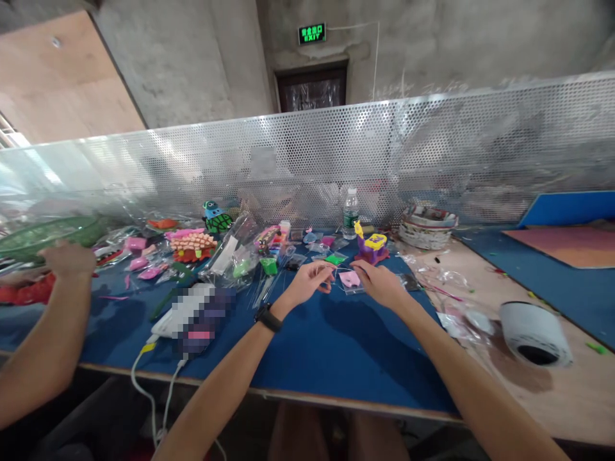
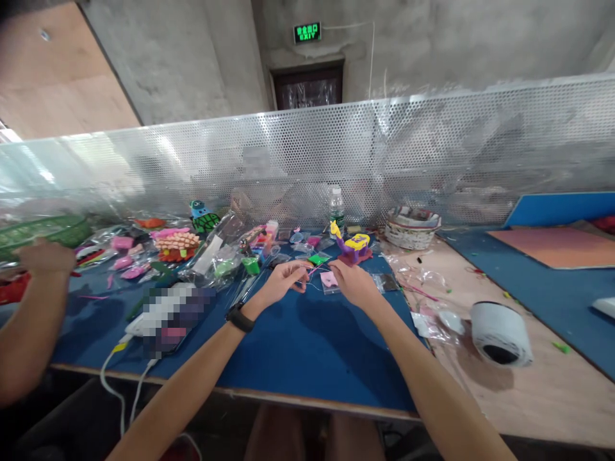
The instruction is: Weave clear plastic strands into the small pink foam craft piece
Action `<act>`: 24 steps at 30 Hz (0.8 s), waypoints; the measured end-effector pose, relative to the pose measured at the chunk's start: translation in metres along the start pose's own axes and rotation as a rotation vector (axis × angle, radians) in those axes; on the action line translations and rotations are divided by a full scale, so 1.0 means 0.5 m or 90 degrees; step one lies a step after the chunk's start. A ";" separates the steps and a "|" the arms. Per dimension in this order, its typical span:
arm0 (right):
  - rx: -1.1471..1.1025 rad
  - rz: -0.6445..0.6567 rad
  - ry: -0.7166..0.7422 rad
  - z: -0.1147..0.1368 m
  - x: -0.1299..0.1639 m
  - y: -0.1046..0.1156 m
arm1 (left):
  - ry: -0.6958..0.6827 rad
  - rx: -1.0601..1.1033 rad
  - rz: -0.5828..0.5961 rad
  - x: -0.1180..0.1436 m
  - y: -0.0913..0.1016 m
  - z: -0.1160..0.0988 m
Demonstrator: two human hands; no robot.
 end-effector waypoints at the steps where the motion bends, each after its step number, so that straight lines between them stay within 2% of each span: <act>1: 0.031 -0.007 -0.002 0.003 0.001 0.003 | 0.011 -0.005 -0.022 0.000 0.001 0.002; 3: 0.087 -0.045 0.040 0.018 0.004 0.012 | 0.031 0.019 -0.053 -0.001 0.004 0.007; 6: 0.167 -0.114 0.170 0.051 0.010 0.019 | 0.041 0.051 -0.085 -0.002 0.013 0.015; 9: 0.219 -0.118 0.257 0.069 0.010 0.011 | 0.038 0.058 -0.080 -0.003 0.020 0.019; 15: 0.321 -0.082 0.270 0.070 0.004 -0.016 | 0.034 0.060 -0.016 -0.004 0.026 0.023; 19: 0.356 -0.103 0.277 0.066 0.001 -0.023 | 0.035 0.043 0.015 -0.005 0.030 0.022; 24: 0.354 -0.104 0.297 0.059 -0.005 -0.028 | -0.006 0.020 0.045 -0.009 0.030 0.014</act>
Point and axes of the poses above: each hand's wrist, its own x-axis away from the middle knuckle, its own y-axis out of the back of the hand, z = x × y, the point moved 4 cm from there along -x, towards the middle knuckle, and after that the axes turned 10 degrees about z, right-handed, at the moved point
